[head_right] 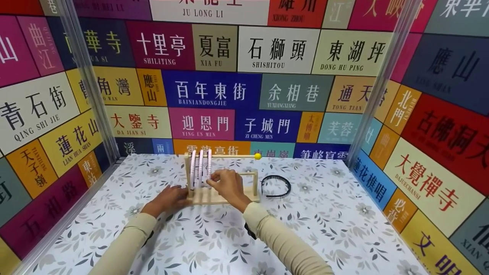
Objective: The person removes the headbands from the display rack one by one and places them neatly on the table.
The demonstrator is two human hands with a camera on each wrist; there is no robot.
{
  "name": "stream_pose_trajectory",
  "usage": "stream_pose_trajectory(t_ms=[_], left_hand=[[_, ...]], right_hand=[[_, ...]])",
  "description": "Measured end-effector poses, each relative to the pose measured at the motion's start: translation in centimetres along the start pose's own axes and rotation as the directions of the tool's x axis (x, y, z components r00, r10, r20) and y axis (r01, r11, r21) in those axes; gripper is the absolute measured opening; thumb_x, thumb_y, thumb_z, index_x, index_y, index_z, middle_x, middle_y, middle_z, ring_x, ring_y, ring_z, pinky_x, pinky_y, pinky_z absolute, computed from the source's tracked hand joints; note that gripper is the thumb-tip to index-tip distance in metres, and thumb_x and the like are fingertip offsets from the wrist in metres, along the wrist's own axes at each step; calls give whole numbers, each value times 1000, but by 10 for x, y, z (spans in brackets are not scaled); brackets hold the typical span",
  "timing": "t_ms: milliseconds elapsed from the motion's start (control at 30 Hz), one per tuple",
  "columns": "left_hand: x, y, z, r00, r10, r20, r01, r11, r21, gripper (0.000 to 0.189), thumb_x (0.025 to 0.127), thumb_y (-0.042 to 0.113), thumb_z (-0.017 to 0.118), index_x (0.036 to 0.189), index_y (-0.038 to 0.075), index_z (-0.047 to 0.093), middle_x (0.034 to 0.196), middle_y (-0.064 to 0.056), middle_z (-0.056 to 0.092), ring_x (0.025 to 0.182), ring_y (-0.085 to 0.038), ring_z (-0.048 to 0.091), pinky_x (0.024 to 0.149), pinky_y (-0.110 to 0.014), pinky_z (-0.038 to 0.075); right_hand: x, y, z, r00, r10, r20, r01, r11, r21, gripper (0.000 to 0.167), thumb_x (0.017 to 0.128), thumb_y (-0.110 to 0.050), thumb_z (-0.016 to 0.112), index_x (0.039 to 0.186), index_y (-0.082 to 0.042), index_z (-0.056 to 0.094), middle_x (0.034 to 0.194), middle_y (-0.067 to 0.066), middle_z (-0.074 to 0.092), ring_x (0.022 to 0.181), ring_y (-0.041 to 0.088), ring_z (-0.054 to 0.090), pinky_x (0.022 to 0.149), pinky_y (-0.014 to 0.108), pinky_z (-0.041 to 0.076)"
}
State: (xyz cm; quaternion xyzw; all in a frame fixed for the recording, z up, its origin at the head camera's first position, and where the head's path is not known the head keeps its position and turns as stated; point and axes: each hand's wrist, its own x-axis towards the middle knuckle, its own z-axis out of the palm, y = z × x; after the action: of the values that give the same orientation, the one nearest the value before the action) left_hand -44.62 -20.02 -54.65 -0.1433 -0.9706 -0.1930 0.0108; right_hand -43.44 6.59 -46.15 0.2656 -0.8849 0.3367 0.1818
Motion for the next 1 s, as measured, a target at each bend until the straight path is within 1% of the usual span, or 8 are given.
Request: stream_pose_trajectory(t_ms=[133, 200, 333, 433, 567, 667, 867, 1000], left_hand=[[2, -1, 2, 1000, 7, 1, -7, 1000, 14, 36, 96, 45, 73, 126, 26, 71, 118, 0, 71, 123, -26, 60, 126, -57, 22], [2, -1, 2, 1000, 7, 2, -7, 1000, 24, 38, 96, 44, 72, 129, 25, 70, 122, 0, 71, 127, -27, 58, 127, -56, 19], [3, 1, 2, 1000, 1, 2, -1, 999, 33, 39, 97, 41, 73, 133, 25, 70, 126, -1, 70, 129, -27, 57, 128, -56, 17], [3, 2, 2, 1000, -19, 8, 19, 999, 33, 37, 97, 41, 72, 131, 26, 70, 124, 0, 70, 127, -26, 58, 127, -55, 20], [2, 2, 2, 999, -31, 8, 31, 999, 26, 34, 96, 42, 73, 127, 27, 71, 120, 0, 69, 122, -26, 60, 124, -54, 29], [2, 1, 3, 1000, -22, -8, 22, 1000, 14, 33, 95, 43, 74, 123, 27, 71, 118, -1, 69, 118, -27, 60, 120, -54, 34], [0, 3, 1, 1000, 12, -19, -12, 1000, 1, 31, 95, 40, 75, 122, 24, 72, 116, -2, 71, 118, -29, 61, 123, -57, 28], [-1, 4, -1, 1000, 6, -10, -6, 1000, -14, 30, 95, 40, 74, 121, 26, 72, 114, 0, 71, 116, -27, 61, 121, -56, 31]], right_hand=[[-1, 0, -3, 1000, 6, -13, -6, 1000, -9, 15, 92, -32, 81, 98, -18, 83, 91, -1, 80, 39, 1, 57, 37, 24, 48], [-1, 0, -5, 1000, 8, -22, -9, 1000, -19, 14, 92, -31, 81, 98, -18, 82, 91, 0, 80, 37, 2, 56, 36, 24, 47], [-1, 2, -9, 999, 16, -40, -17, 1000, -20, 17, 92, -29, 81, 100, -15, 82, 91, 2, 80, 35, 3, 55, 35, 24, 47], [-1, 4, -11, 998, 20, -51, -20, 1000, 1, 19, 92, -29, 81, 101, -13, 82, 91, 4, 80, 34, 5, 55, 34, 25, 46], [-1, 5, -15, 997, 37, -72, -36, 999, 26, 18, 92, -27, 82, 102, -11, 82, 91, 8, 80, 33, 7, 55, 32, 25, 44], [-1, 5, -18, 994, 46, -98, -43, 999, 27, 15, 90, -25, 83, 101, -13, 82, 90, 9, 79, 33, 7, 55, 32, 24, 41], [0, 5, -24, 989, 72, -128, -74, 997, -13, 14, 90, -29, 82, 100, -20, 82, 90, 6, 79, 32, 5, 54, 35, 24, 39], [3, 4, -30, 985, 93, -142, -95, 995, -6, 17, 91, -33, 81, 102, -19, 82, 92, 6, 80, 33, 5, 54, 35, 24, 39]])
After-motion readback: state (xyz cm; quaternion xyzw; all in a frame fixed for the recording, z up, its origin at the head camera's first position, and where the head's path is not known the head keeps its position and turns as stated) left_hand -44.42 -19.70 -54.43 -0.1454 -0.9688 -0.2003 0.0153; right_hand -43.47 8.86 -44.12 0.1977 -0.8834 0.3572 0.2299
